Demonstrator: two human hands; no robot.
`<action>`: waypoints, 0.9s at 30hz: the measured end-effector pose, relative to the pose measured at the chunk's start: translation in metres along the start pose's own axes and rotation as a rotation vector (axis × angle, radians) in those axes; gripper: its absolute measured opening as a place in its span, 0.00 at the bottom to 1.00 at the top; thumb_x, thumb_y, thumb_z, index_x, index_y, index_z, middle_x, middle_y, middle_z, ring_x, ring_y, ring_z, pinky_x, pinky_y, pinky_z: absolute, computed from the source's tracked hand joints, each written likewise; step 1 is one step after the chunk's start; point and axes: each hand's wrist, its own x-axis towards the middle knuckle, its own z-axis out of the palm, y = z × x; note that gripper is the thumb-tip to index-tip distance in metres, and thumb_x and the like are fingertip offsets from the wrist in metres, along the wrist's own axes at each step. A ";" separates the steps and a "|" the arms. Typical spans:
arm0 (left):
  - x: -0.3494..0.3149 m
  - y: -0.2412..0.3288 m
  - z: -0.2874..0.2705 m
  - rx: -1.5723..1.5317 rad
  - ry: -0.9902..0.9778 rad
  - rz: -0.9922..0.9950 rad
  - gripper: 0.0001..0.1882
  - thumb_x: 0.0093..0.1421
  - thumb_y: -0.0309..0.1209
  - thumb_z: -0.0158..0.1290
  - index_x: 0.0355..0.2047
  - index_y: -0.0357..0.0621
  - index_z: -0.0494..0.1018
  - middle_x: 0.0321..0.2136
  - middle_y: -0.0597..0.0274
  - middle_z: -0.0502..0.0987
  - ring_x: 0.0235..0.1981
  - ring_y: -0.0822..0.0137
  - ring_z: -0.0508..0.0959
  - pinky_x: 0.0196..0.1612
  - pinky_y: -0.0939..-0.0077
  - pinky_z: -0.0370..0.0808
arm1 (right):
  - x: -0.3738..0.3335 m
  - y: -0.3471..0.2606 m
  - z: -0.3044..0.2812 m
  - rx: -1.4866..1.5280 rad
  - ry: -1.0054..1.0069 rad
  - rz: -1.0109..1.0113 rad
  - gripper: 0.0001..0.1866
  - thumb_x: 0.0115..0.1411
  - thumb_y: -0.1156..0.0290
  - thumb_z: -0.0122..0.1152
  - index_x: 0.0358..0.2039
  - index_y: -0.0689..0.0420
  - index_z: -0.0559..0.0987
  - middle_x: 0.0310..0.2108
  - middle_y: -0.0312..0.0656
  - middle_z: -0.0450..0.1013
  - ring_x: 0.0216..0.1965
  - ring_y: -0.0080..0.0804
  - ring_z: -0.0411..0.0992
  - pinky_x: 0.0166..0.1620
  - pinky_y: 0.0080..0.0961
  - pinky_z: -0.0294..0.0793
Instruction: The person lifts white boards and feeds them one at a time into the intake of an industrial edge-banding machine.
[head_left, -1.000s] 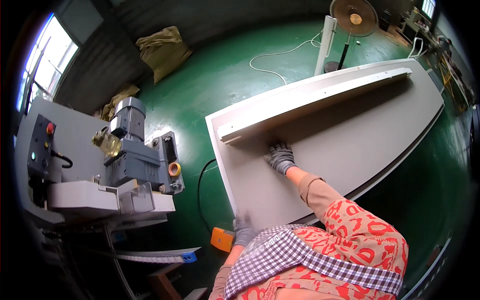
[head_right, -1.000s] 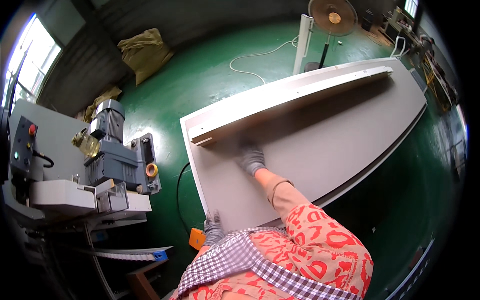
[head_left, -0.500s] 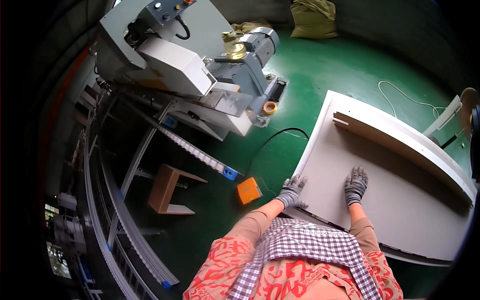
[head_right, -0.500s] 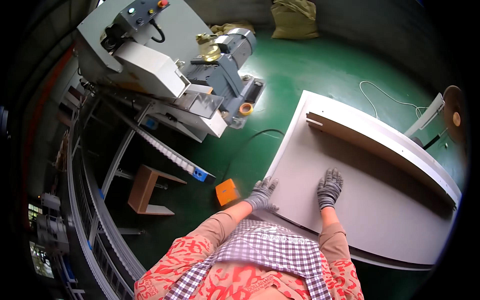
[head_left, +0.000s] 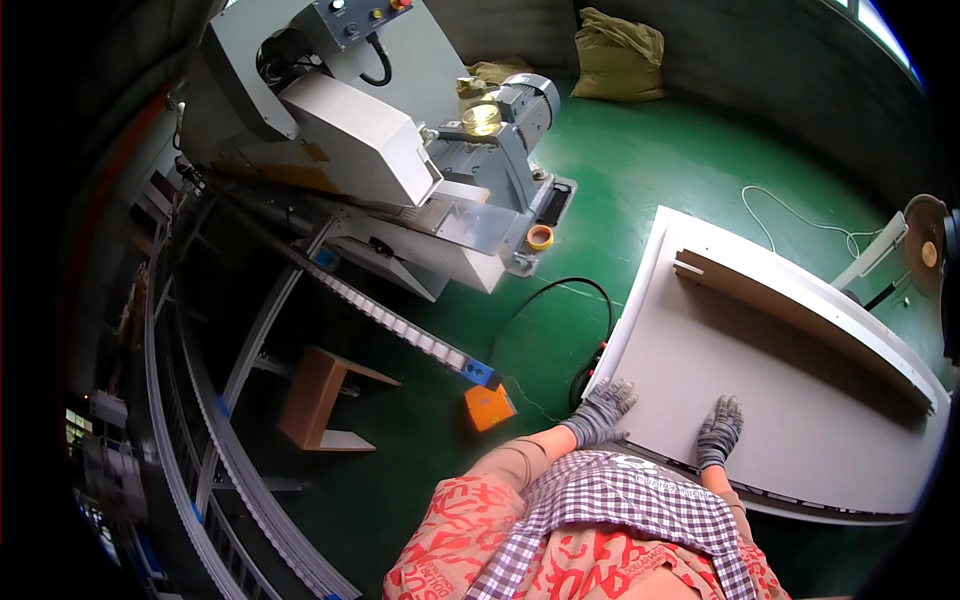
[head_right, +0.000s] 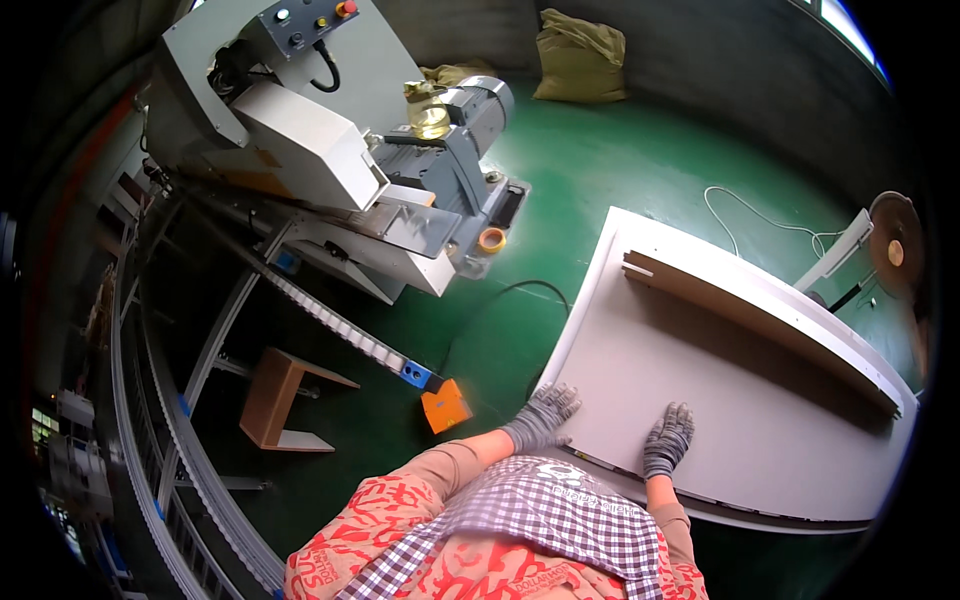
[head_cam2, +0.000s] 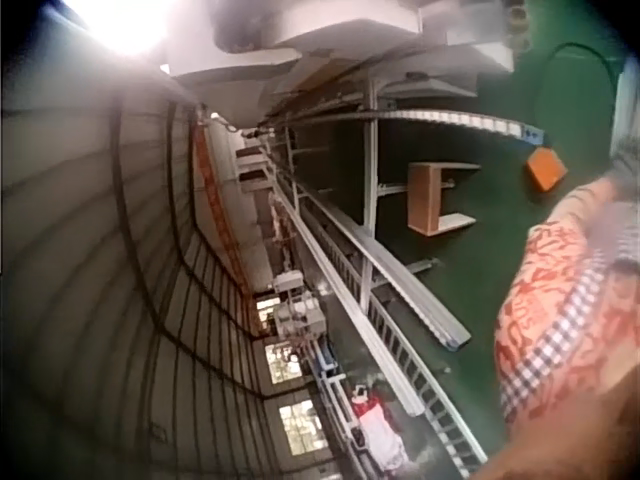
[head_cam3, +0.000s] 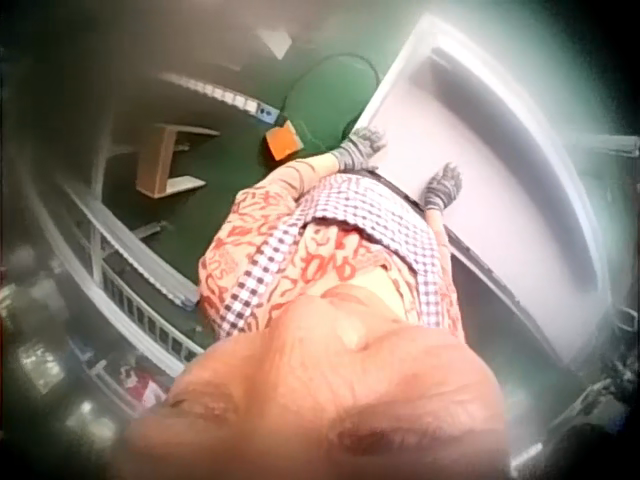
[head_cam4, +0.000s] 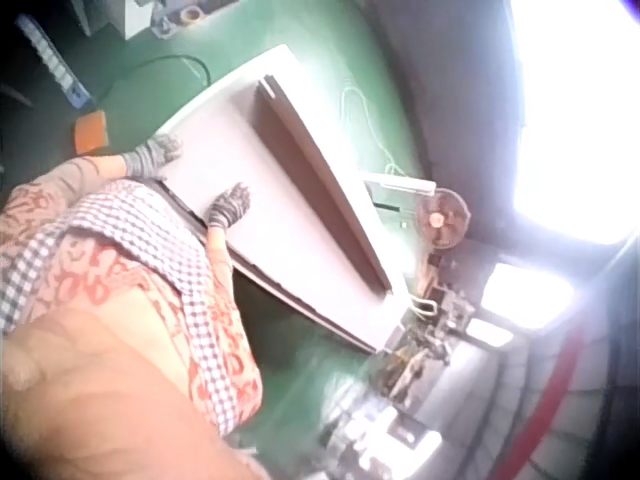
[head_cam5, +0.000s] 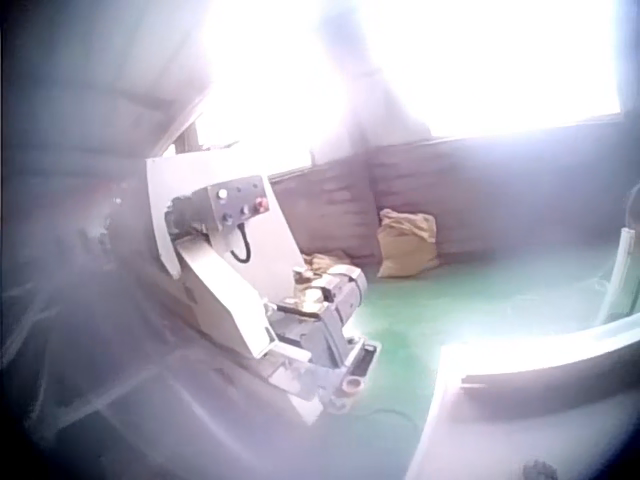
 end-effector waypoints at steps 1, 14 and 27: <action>0.003 -0.001 -0.006 -0.001 -0.001 0.031 0.46 0.63 0.60 0.45 0.73 0.47 0.51 0.74 0.48 0.46 0.75 0.49 0.43 0.75 0.50 0.34 | -0.005 0.000 0.000 -0.004 0.018 0.037 0.29 0.66 0.63 0.48 0.66 0.56 0.68 0.70 0.53 0.59 0.72 0.49 0.54 0.74 0.45 0.45; 0.055 -0.055 0.046 -0.079 0.051 0.269 0.54 0.54 0.72 0.46 0.70 0.47 0.53 0.72 0.45 0.50 0.73 0.40 0.45 0.71 0.33 0.35 | 0.022 -0.048 -0.010 -0.093 -0.198 0.353 0.39 0.65 0.44 0.41 0.72 0.52 0.58 0.75 0.50 0.48 0.76 0.48 0.41 0.75 0.49 0.30; 0.066 -0.047 0.036 -0.021 0.047 0.419 0.53 0.55 0.69 0.49 0.70 0.44 0.54 0.70 0.43 0.52 0.73 0.42 0.48 0.73 0.40 0.37 | 0.028 -0.057 -0.063 0.035 -0.469 0.454 0.47 0.65 0.35 0.40 0.75 0.50 0.45 0.77 0.50 0.34 0.77 0.52 0.30 0.74 0.51 0.27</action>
